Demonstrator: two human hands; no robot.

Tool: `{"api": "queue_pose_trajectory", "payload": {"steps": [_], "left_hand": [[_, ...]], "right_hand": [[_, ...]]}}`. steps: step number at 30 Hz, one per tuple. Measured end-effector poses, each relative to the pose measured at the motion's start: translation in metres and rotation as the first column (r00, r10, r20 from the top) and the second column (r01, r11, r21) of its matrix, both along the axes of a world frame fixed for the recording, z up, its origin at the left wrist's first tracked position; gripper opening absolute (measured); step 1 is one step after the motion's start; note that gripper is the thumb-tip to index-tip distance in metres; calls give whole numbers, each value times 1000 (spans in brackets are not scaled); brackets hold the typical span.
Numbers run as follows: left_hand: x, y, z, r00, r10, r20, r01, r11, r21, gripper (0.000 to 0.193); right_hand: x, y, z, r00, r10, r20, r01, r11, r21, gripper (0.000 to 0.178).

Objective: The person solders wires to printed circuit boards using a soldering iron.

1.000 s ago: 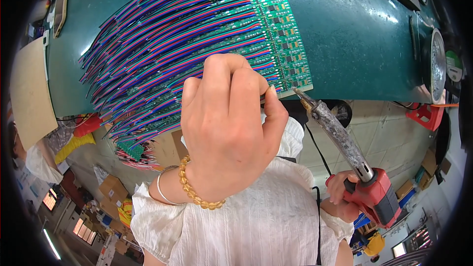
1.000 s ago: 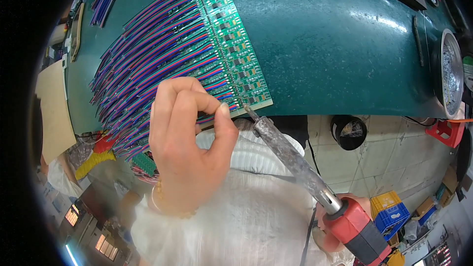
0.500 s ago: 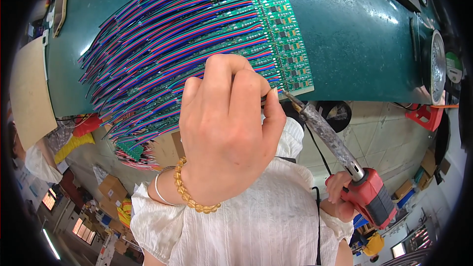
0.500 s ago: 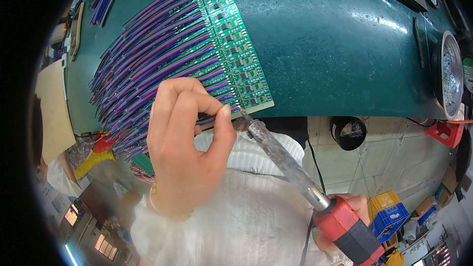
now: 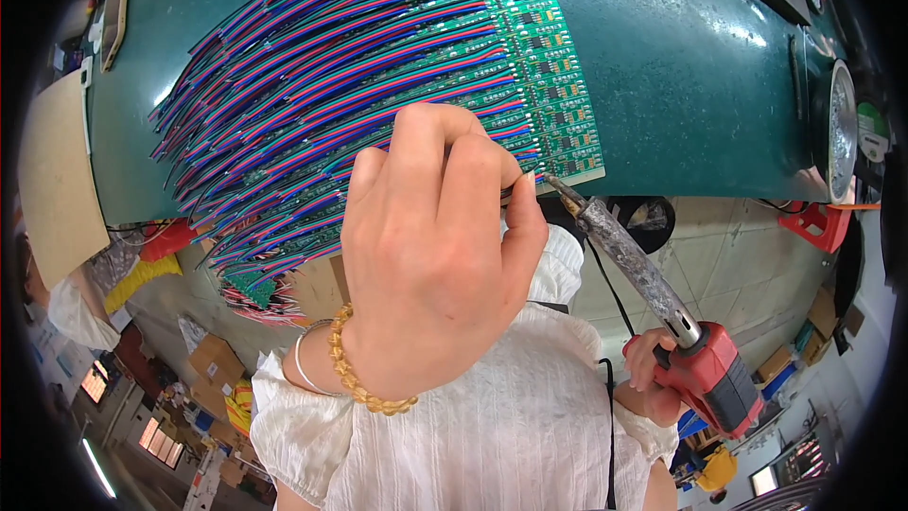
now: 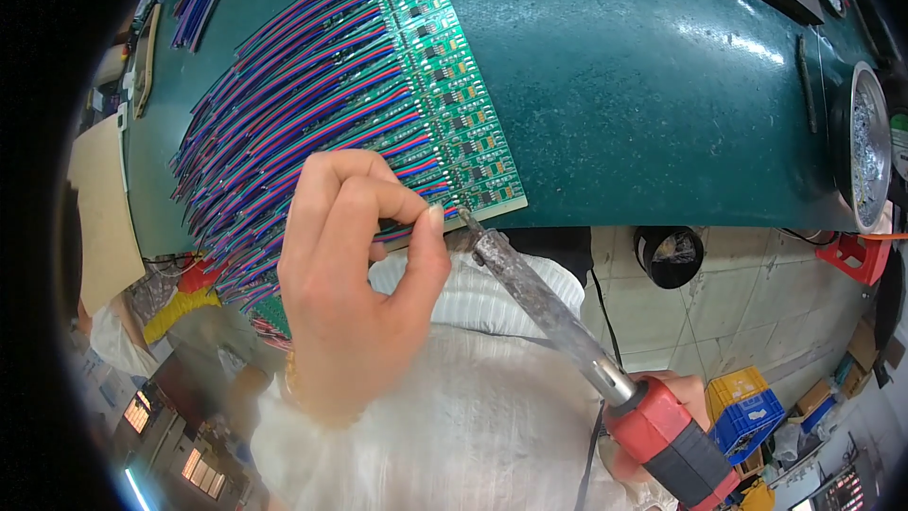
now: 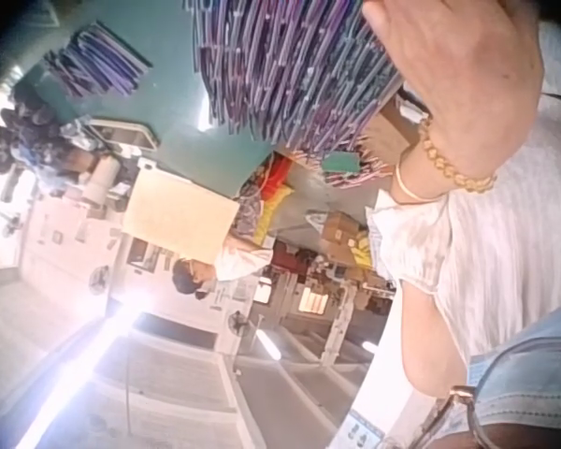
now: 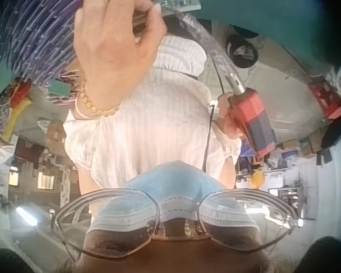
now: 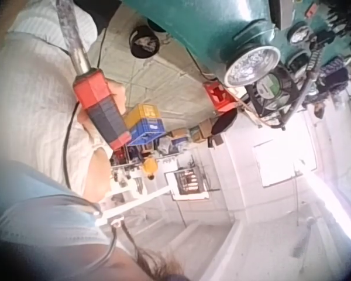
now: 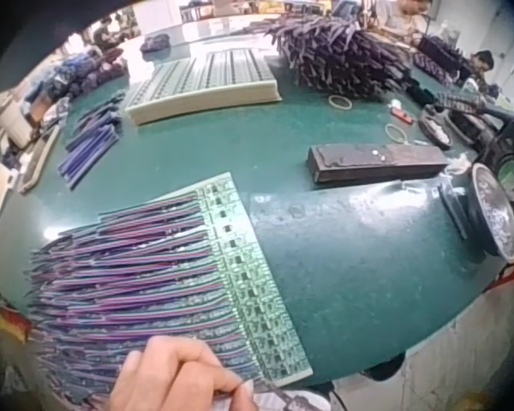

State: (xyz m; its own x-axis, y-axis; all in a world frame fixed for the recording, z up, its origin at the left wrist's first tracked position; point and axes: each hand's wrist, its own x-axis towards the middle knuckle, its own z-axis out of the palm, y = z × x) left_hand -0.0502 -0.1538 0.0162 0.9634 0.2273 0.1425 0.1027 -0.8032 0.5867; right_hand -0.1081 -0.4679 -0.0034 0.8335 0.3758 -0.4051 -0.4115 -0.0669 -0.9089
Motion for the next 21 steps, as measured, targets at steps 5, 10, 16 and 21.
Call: {"api": "queue_pose_trajectory", "payload": {"steps": [5, 10, 16, 21], "left_hand": [[0, 4, 2, 1000, -7, -23, 6, 999, -33, 18], [0, 5, 3, 999, -5, -40, 3, 999, -43, 18], [1, 5, 3, 999, -11, -34, 9, 999, -44, 18], [0, 5, 2, 1000, -7, -24, 6, 999, -38, 18]], "right_hand": [[14, -15, -13, 985, 170, 16, -167, 945, 281, 48], [15, -13, -2, 951, 262, -164, -223, 949, 222, 55], [8, -24, -10, 958, 276, 78, -282, 957, 70, 56], [23, -30, -2, 900, 384, -203, -336, 912, 236, 45]]}}
